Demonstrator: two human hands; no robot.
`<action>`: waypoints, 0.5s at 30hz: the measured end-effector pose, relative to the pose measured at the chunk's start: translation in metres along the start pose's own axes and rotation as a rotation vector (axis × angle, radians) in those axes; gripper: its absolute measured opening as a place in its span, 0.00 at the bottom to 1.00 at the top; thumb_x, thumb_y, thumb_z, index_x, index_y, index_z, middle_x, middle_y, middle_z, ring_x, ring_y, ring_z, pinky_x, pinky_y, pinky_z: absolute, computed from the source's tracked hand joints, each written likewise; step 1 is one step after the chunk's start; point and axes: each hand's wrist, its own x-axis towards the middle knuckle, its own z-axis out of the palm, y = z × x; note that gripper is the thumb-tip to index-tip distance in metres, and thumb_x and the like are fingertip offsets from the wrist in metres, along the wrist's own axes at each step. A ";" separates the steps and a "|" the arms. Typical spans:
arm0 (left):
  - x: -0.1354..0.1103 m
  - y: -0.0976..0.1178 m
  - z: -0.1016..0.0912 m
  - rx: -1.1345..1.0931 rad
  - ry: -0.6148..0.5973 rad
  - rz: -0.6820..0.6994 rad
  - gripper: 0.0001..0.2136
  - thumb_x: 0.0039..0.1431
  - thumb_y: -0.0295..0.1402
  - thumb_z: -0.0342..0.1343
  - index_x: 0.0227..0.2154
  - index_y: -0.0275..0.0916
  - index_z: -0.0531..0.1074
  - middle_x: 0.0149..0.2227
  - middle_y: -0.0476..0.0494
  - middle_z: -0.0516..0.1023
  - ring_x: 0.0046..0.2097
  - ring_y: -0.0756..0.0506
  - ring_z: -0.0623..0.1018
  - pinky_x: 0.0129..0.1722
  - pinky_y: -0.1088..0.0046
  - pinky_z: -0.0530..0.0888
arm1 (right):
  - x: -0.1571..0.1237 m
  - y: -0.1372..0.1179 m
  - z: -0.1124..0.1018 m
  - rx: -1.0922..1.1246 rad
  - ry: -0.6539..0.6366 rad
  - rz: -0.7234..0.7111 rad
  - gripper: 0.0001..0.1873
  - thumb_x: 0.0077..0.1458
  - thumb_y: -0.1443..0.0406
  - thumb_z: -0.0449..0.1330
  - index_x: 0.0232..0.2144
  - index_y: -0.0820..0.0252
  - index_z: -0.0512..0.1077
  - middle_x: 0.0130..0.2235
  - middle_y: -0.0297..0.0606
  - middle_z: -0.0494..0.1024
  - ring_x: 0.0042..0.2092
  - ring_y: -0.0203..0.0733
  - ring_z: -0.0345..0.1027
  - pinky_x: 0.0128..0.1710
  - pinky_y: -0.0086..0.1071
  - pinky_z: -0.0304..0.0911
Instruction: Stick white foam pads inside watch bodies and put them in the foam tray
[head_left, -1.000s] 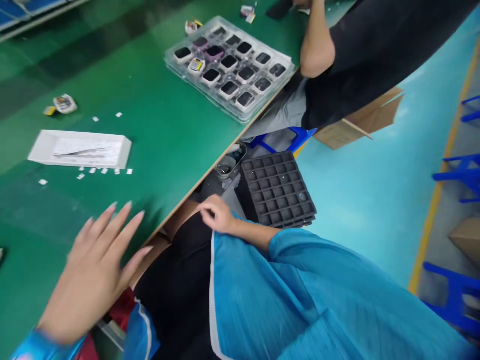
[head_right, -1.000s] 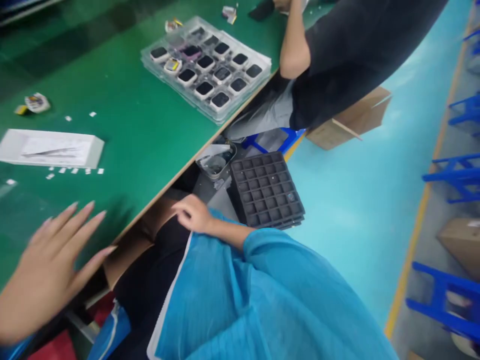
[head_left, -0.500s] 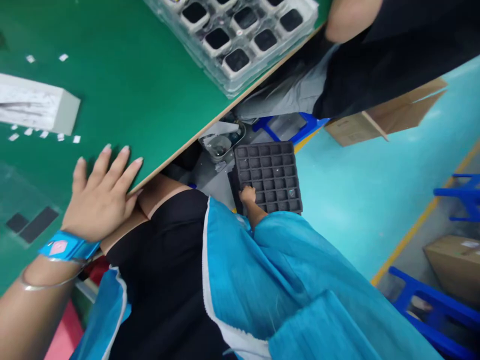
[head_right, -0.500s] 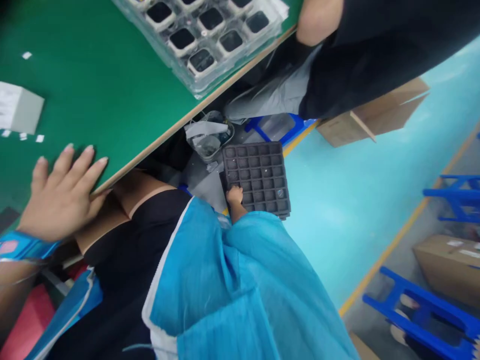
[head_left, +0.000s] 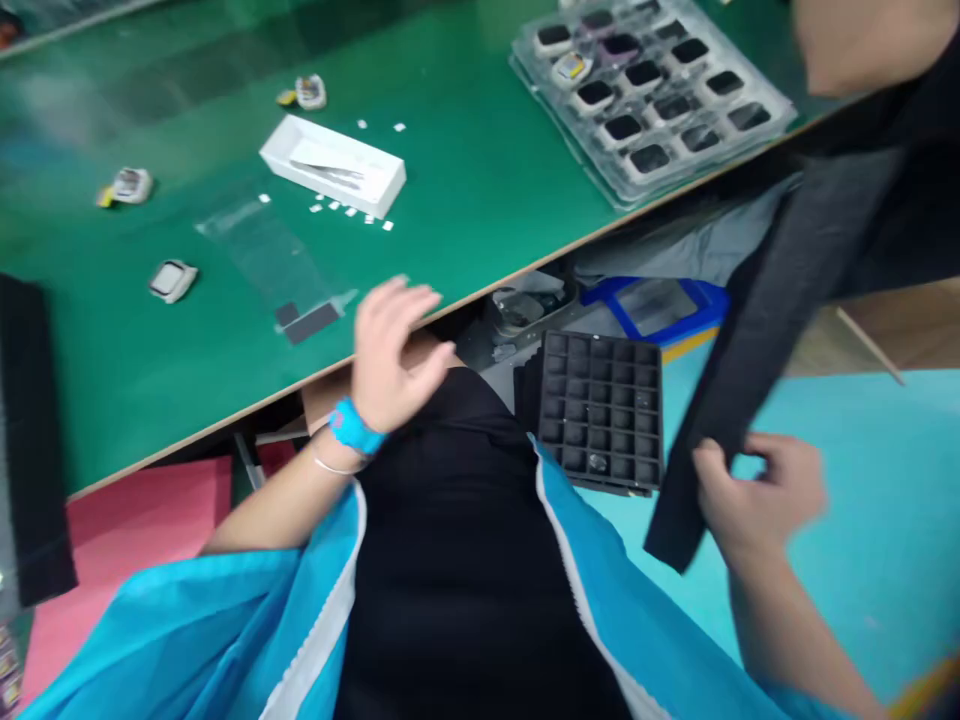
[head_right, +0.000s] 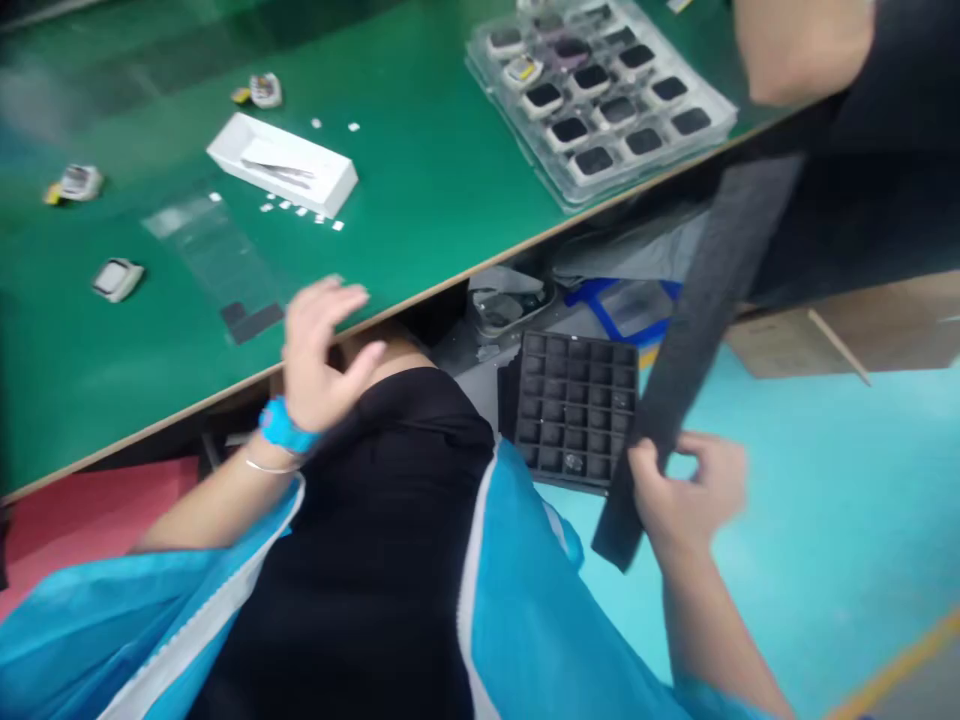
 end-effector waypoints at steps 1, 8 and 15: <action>-0.012 0.007 0.007 -0.172 -0.023 -0.016 0.25 0.55 0.45 0.62 0.55 0.42 0.71 0.59 0.36 0.72 0.65 0.31 0.64 0.66 0.48 0.56 | -0.005 -0.018 -0.018 -0.012 0.044 -0.094 0.09 0.53 0.59 0.57 0.27 0.49 0.59 0.33 0.43 0.72 0.43 0.60 0.71 0.46 0.54 0.66; -0.063 0.035 0.029 -1.355 -0.343 -0.229 0.50 0.28 0.37 0.79 0.59 0.51 0.64 0.63 0.34 0.67 0.64 0.33 0.68 0.57 0.53 0.69 | -0.015 -0.174 -0.033 0.120 -0.043 -0.863 0.07 0.55 0.61 0.59 0.27 0.44 0.65 0.28 0.37 0.75 0.31 0.52 0.71 0.33 0.52 0.69; -0.107 -0.002 -0.066 -1.309 0.882 -0.446 0.24 0.45 0.43 0.69 0.46 0.44 0.75 0.49 0.42 0.80 0.54 0.38 0.77 0.60 0.57 0.69 | 0.001 -0.318 -0.011 0.466 -0.203 -1.718 0.08 0.58 0.66 0.61 0.42 0.50 0.74 0.39 0.34 0.82 0.40 0.42 0.75 0.48 0.43 0.70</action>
